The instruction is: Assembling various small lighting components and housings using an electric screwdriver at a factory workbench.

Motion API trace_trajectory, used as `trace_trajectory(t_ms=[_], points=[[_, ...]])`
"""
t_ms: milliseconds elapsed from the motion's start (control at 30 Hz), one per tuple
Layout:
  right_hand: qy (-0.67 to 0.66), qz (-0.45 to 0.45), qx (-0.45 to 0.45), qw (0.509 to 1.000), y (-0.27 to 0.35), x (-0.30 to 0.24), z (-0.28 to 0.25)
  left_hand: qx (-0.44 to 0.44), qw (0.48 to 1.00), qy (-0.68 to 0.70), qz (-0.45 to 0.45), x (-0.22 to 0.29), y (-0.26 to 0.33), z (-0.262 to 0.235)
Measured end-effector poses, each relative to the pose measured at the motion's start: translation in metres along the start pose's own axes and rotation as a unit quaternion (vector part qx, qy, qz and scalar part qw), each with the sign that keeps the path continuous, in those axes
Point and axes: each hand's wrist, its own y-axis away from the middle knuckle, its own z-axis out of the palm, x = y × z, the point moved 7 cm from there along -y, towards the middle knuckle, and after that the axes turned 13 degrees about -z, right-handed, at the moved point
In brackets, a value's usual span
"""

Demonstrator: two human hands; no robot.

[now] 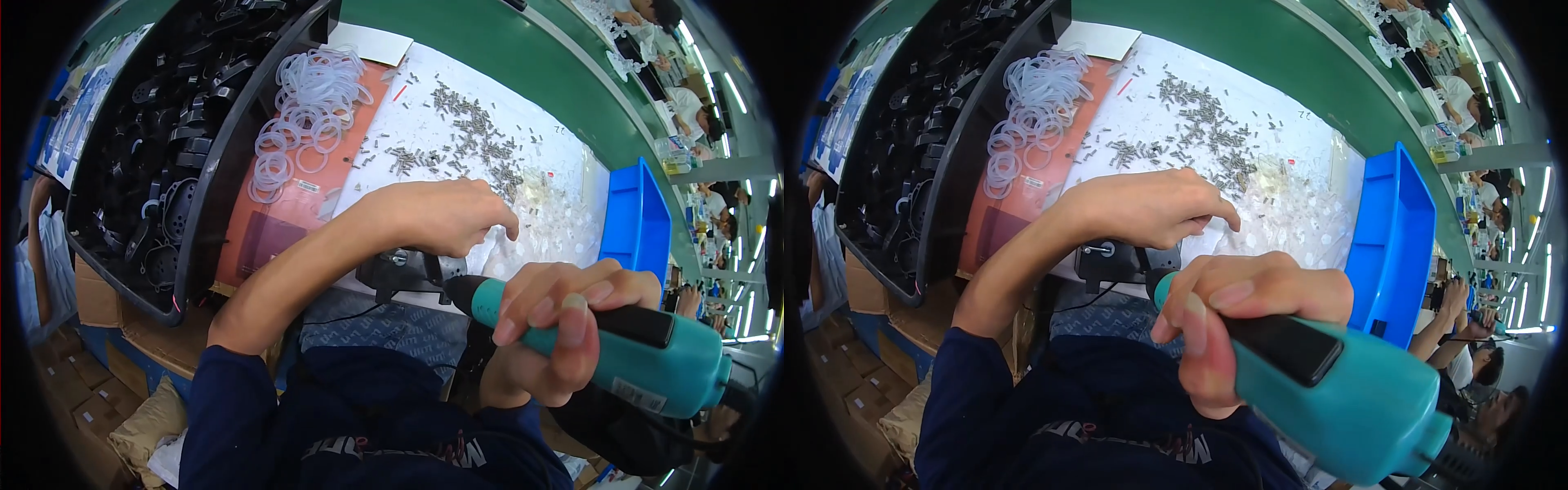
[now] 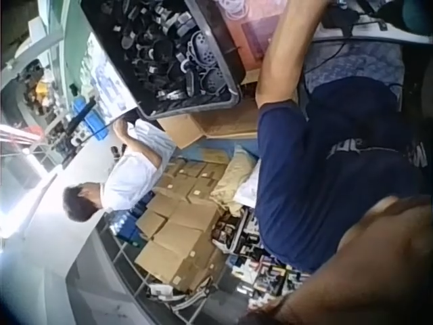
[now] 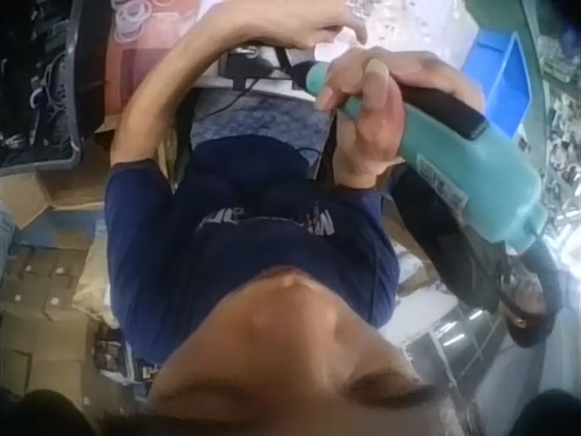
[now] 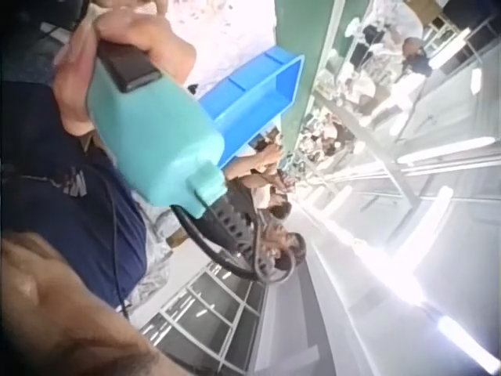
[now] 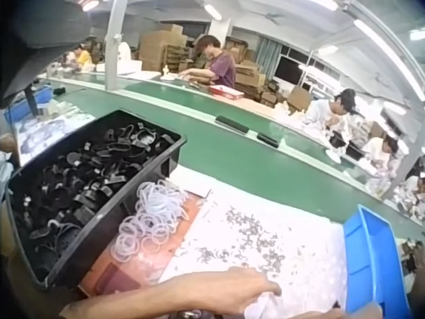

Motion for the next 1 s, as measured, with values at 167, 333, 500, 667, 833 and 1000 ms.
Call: trace_trajectory(t_ms=[167, 333, 500, 667, 833, 1000], points=[[-0.010, 0.016, -0.015, 1.000, 0.001, 0.005, -0.004, 0.007, 1.000, -0.019, 0.005, 0.003, 0.001, 0.001], [-0.053, -0.058, -0.206, 0.975, 0.011, 0.000, 0.004, 0.001, 0.999, -0.039, -0.002, 0.012, 0.004, -0.005], [-0.220, -0.061, -0.080, 0.970, -0.006, -0.004, -0.020, 0.168, 0.974, 0.135, -0.067, -0.009, 0.011, -0.037], [-0.164, -0.166, 0.121, 0.965, -0.031, -0.019, -0.069, 0.173, 0.889, 0.418, -0.067, -0.012, 0.017, -0.055], [-0.134, -0.181, 0.164, 0.960, -0.040, -0.008, -0.064, 0.137, 0.829, 0.541, -0.042, -0.016, 0.017, -0.051], [-0.134, -0.178, 0.150, 0.963, -0.044, 0.000, -0.056, 0.134, 0.820, 0.554, -0.060, -0.016, 0.017, -0.048]])
